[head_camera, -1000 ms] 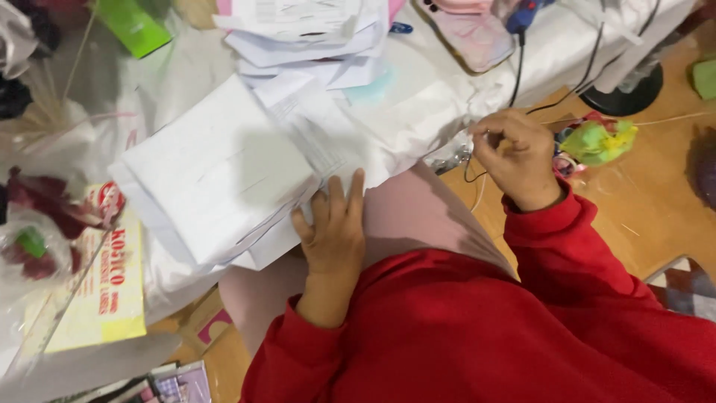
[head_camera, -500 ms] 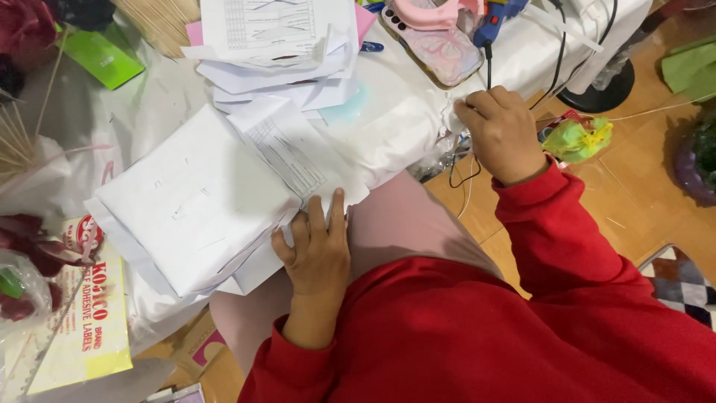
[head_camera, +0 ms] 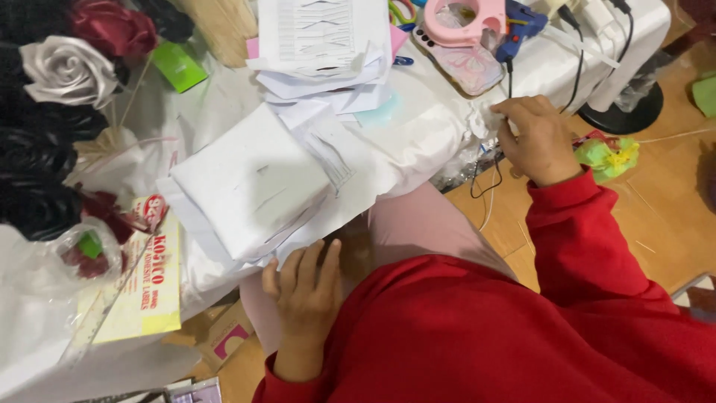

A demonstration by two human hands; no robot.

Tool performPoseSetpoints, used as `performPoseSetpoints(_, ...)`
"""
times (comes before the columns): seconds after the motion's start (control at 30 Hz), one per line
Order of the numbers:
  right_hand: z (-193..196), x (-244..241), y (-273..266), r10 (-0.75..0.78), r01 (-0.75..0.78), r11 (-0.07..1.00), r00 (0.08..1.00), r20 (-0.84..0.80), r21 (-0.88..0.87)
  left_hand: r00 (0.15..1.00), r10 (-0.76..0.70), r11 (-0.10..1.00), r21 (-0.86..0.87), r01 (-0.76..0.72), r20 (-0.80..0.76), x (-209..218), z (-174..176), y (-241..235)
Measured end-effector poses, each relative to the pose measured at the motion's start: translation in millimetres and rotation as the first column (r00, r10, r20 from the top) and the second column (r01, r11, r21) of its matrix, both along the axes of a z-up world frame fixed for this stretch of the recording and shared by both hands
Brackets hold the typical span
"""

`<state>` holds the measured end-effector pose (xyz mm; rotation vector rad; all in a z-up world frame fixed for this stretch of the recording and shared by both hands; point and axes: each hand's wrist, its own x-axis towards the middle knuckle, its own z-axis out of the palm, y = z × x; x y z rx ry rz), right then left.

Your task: The person folds and assembles white paper boxes from pre-cut templates. They fold the side flaps, tuck tabs into slots, and secure the structure by hand. The person handles multiple sheets, separates them, and stacks the finished boxes on the table.

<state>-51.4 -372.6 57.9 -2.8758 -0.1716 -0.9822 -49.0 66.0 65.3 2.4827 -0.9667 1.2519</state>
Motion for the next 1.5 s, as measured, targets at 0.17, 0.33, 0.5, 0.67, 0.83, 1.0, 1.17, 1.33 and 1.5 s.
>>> performPoseSetpoints(0.17,6.1,0.0,11.3,0.039,-0.039,0.999,0.999,-0.034,0.025,0.994,0.096,0.989,-0.113,-0.101,-0.043,-5.3,-5.9,35.3)
performPoseSetpoints(0.33,-2.6,2.8,16.8,0.174,-0.176,0.984,0.983,0.053,0.033,0.983,0.177,0.909,-0.373,-0.184,-0.053,-4.6,-8.9,41.4)
performPoseSetpoints(0.5,-16.9,-13.2,16.7,0.134,-0.137,0.990,0.988,0.076,0.027,0.906,-0.069,0.685,-0.680,-0.261,-0.418,0.5,-18.3,38.3)
performPoseSetpoints(0.67,-14.2,-31.1,26.9,0.123,-0.127,0.991,0.988,0.089,0.045,0.857,-0.132,0.619,-0.717,-0.322,-0.499,6.1,-30.5,36.3)
performPoseSetpoints(0.83,-7.3,-25.7,59.5,0.246,-0.265,0.943,0.963,0.113,0.201,0.918,0.118,0.747,-0.575,-0.333,-0.378,3.3,-28.8,47.1)
performPoseSetpoints(1.0,8.3,16.4,133.9,0.453,-0.510,0.842,0.846,0.281,0.176,0.932,0.140,0.903,-0.344,-0.259,-0.334,-10.5,-8.7,75.8)
performPoseSetpoints(1.17,39.2,39.7,222.8,0.616,-0.646,0.760,0.750,0.243,0.066,0.931,0.124,0.909,-0.336,-0.246,-0.344,-23.9,-17.1,82.9)
performPoseSetpoints(1.33,18.7,64.3,264.3,0.718,-0.704,0.696,0.681,0.144,-0.143,0.927,0.189,0.914,-0.288,-0.287,-0.323,-28.9,-33.2,96.4)
performPoseSetpoints(1.5,-4.5,79.4,274.9,0.617,-0.551,0.785,0.733,0.286,-0.283,0.848,0.035,0.846,-0.436,-0.307,-0.528,-28.7,-34.5,99.3)
